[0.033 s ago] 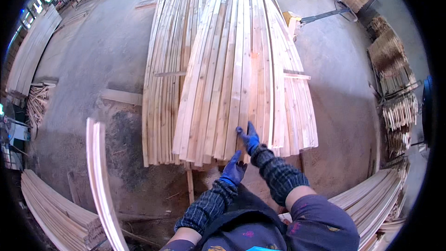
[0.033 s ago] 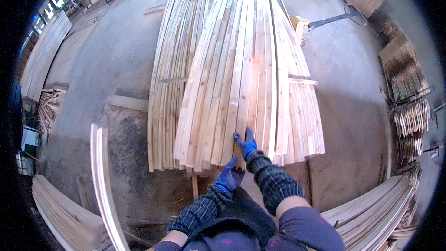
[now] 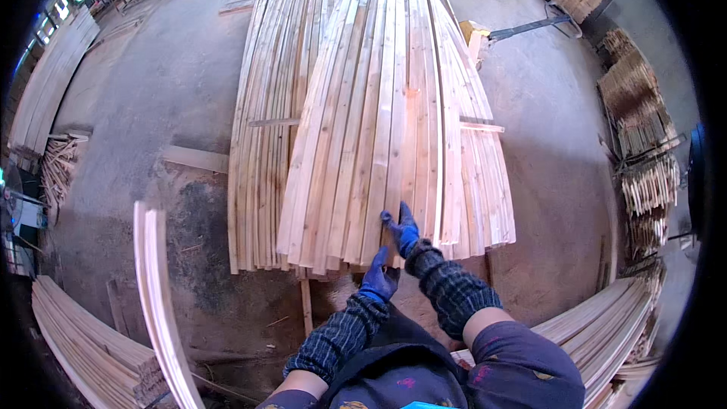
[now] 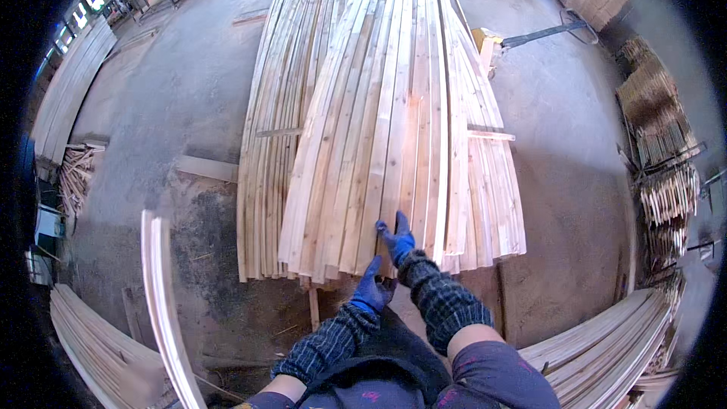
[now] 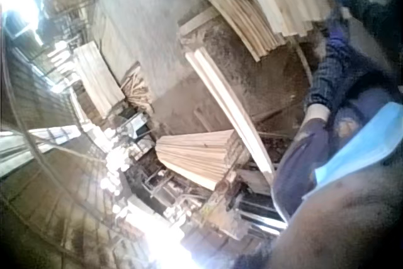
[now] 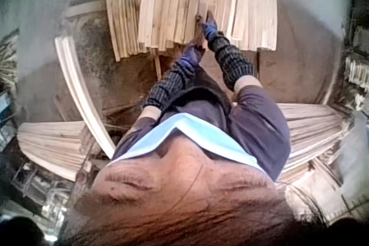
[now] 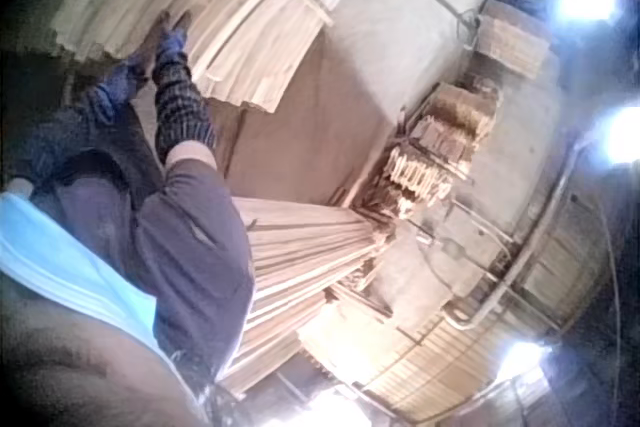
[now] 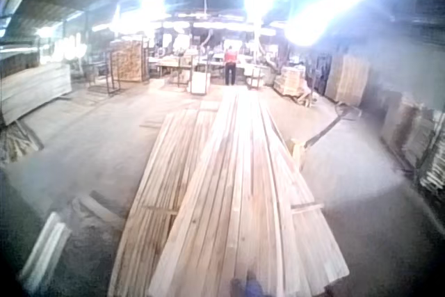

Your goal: The person repeatedly picks up long, light-colored wooden planks from a pile and carries them to a nearby stack, placing them on top. The person wears blue gloves and a dark shirt while performing this repetitive task in a workshop environment.

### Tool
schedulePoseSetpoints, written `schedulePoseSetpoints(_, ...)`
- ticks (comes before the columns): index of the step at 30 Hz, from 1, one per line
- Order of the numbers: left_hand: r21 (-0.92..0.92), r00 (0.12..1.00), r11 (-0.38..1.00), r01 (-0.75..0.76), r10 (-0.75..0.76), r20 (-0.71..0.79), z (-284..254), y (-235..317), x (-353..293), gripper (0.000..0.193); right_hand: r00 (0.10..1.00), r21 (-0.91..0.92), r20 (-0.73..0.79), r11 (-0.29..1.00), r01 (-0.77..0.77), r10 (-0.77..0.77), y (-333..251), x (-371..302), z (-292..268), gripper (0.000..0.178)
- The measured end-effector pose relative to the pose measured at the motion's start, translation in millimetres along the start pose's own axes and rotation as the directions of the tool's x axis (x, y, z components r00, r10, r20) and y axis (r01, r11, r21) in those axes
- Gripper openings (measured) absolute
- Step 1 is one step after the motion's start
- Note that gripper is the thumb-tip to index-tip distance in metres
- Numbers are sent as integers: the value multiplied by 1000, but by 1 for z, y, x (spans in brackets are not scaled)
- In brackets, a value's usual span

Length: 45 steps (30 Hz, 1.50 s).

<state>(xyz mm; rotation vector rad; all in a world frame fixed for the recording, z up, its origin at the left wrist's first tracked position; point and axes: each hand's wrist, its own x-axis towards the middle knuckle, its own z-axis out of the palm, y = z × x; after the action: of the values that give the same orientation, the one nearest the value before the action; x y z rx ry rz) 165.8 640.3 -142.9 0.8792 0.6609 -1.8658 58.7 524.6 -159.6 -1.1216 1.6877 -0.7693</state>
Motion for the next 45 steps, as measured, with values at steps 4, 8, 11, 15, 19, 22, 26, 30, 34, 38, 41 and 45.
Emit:
schedulePoseSetpoints(4, -68, 999, 998, 12, -9, 45, 18, -25, 16, 46, 991, -55, -40, 990, -127, 125, -20, -17, -5, 90)
schedulePoseSetpoints(8, 222, 975, 952, -211, 189, 114, 35, -29, -21, 37, 962, 289, 60, 918, -272, 266, -53, -31, -10, 90)
schedulePoseSetpoints(11, 52, 995, 999, -1, 6, -98, 28, -27, -17, 34, 954, 355, 162, 887, -295, 253, -54, -16, -32, 88)
schedulePoseSetpoints(15, 723, 962, 664, -191, 273, 3, 75, -1, -83, 41, 924, 420, 358, 861, -287, 133, -107, -36, -82, 61)
schedulePoseSetpoints(19, 814, 859, 300, -497, 302, 413, 150, 67, -76, 62, 930, 524, 368, 827, -204, -4, -122, -82, -69, 45)
schedulePoseSetpoints(22, 749, 785, 262, -608, 338, 519, 197, 119, -59, 72, 765, 403, 644, 843, -356, 15, -154, -160, -37, 61)
schedulePoseSetpoints(26, 808, 965, 560, -182, -54, 255, 207, 141, -114, 62, 477, 274, 876, 891, -361, -76, -158, -205, -35, 63)
schedulePoseSetpoints(30, 869, 947, 426, -253, -74, 312, 135, 134, -185, 57, 384, 161, 864, 902, 401, -325, -54, -98, -21, 41)
schedulePoseSetpoints(34, 905, 926, 241, -351, -55, 373, 51, 121, -292, 61, 606, 367, 549, 818, 444, -575, -88, 49, -24, 27)
schedulePoseSetpoints(38, 982, 996, 175, -76, 59, 67, -87, 105, -405, 73, 772, 731, 633, 372, -572, -56, -201, 105, 4, 49)
schedulePoseSetpoints(41, 1000, 993, 2, 3, 114, -3, -153, 96, -466, 77, 905, 708, 367, 696, -120, -216, -212, 152, 24, 70)
schedulePoseSetpoints(45, 971, 798, -172, -166, 556, 235, -151, 99, -472, 71, 833, 710, 484, 677, -194, -269, -173, 143, 80, 70)
